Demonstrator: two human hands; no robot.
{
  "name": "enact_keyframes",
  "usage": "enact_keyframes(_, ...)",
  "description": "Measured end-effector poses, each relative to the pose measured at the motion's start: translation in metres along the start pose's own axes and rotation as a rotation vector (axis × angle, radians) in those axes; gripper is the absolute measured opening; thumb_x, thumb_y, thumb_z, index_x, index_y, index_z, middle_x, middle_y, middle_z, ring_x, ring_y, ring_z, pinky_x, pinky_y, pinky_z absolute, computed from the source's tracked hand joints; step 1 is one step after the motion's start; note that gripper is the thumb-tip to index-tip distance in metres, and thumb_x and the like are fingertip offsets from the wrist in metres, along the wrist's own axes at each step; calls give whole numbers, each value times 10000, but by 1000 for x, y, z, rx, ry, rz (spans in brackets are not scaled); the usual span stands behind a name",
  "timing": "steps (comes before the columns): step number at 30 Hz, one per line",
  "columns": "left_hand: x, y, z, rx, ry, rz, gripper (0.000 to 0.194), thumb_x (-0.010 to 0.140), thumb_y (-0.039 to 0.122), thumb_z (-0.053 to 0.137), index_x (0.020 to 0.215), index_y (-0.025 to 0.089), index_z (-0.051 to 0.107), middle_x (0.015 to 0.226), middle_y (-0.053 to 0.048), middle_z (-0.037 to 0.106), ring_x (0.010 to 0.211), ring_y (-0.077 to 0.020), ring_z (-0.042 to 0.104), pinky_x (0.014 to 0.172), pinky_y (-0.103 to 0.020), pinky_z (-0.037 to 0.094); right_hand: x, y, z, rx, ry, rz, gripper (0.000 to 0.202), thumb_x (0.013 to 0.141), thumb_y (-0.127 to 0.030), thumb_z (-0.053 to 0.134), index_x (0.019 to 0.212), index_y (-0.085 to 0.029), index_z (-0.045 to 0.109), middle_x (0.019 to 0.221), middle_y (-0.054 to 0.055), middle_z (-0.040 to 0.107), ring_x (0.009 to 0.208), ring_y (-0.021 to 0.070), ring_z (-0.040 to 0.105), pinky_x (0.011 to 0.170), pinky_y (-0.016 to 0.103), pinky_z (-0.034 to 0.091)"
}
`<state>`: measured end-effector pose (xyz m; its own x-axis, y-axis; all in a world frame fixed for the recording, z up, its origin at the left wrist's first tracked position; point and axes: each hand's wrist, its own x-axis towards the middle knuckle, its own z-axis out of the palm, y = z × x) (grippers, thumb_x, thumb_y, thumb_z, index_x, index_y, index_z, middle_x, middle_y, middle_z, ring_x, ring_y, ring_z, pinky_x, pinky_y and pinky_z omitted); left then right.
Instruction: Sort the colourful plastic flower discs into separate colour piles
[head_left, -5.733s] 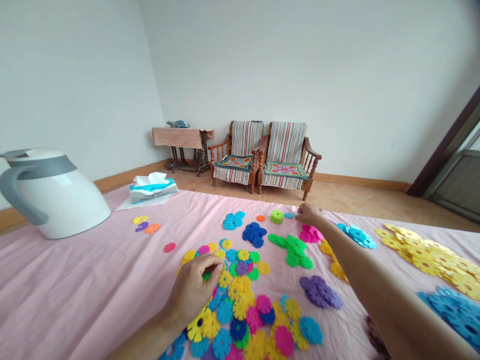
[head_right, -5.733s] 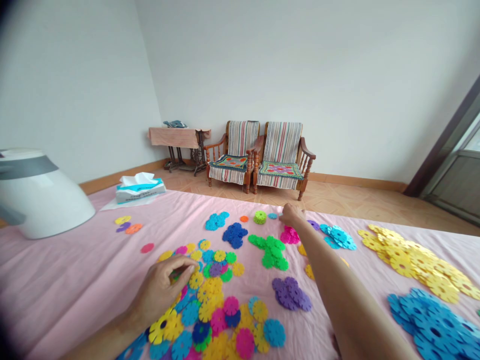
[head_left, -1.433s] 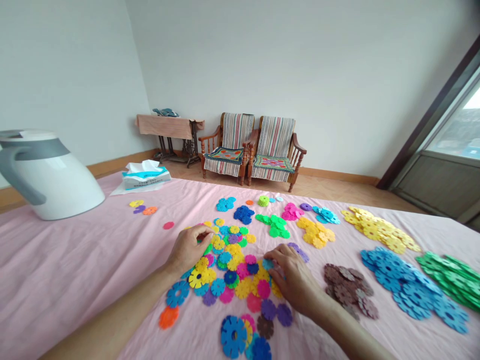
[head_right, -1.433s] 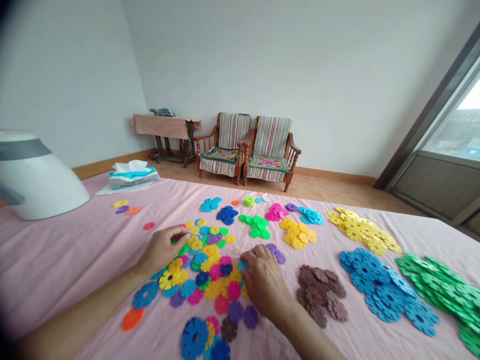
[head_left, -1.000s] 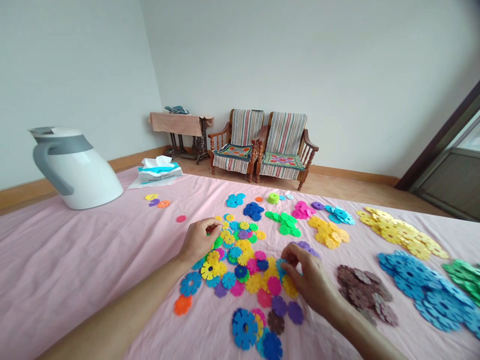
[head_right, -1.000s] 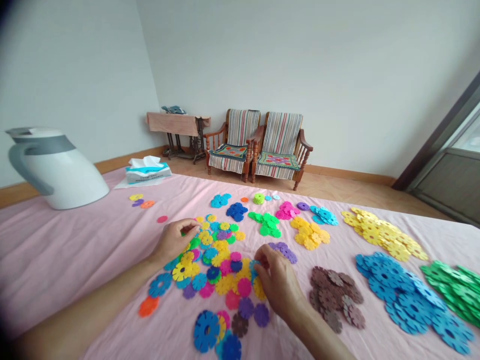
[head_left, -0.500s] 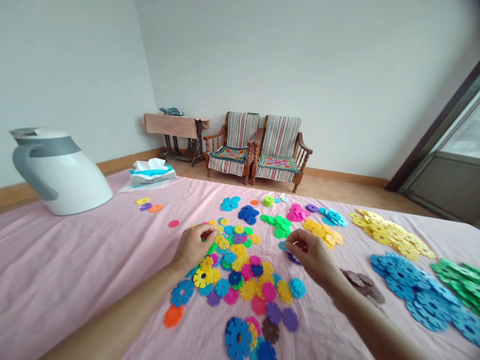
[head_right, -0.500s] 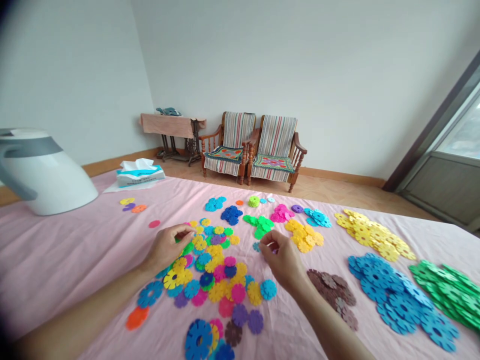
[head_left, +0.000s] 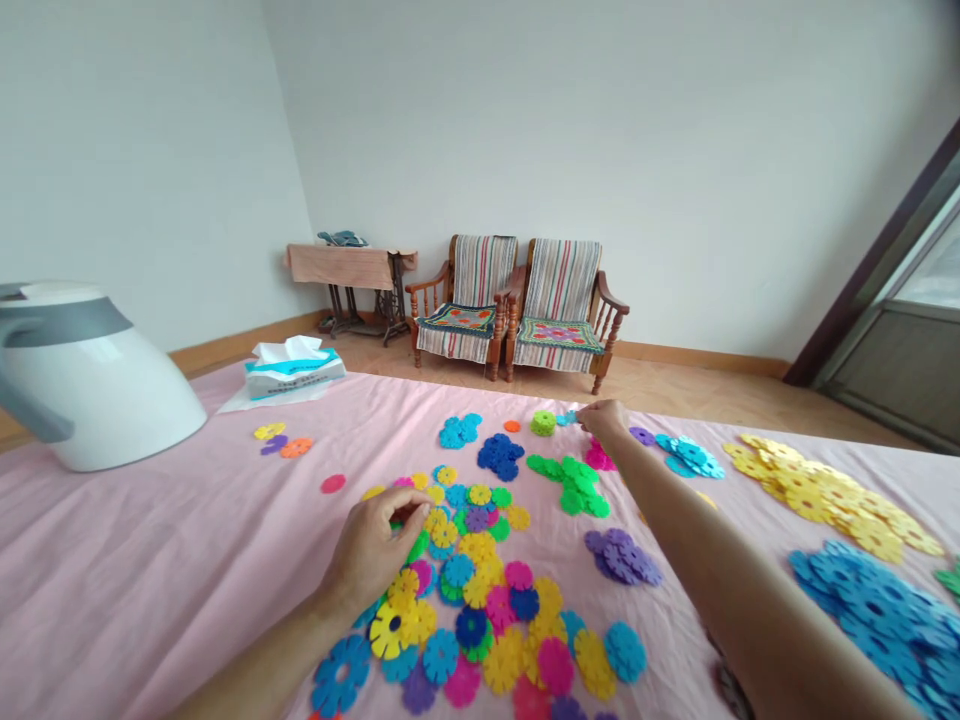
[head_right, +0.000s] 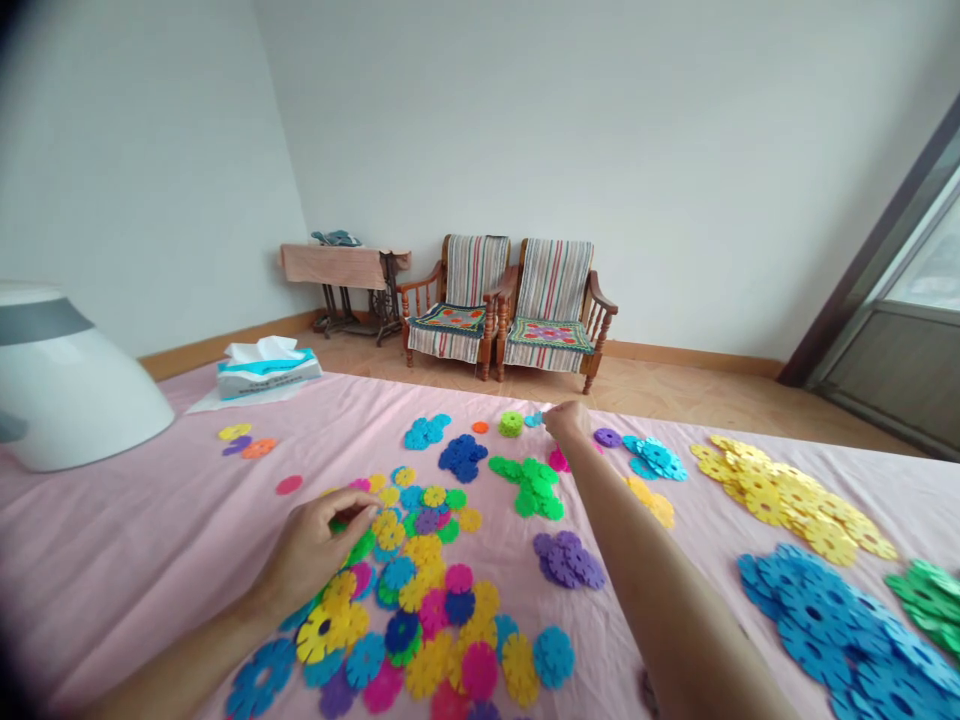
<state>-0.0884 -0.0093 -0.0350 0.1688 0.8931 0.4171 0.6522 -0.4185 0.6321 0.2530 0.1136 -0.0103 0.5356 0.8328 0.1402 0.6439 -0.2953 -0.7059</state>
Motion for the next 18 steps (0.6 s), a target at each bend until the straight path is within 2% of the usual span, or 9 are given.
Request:
enact_keyframes(7,-2,3,-2,-20,-21,-17,162,811,267,528,804,211,680,761,4,699,689,-150,639,653,-231,504,16,-7,14,-55,-96,108,337,875,-321,555,1155,-133,541,1159,101,558,981,205,578,821,387,496)
enact_keyframes(13,0,3,-2,-21,-9,-16,176,801,247,532,841,220,702,779,-2,709,706,-158,646,653,-234,510,18,-10,13,-86,-105,86,349,868,-318,568,1153,-119,541,1153,110,560,981,207,579,820,383,496)
enact_keyframes(18,-1,2,-1,-19,-5,-4,185,803,248,531,859,222,706,771,-4,707,693,-157,643,644,-235,510,11,-14,8,-108,-38,14,332,882,-323,547,1162,-146,533,1157,91,559,973,196,580,814,389,501)
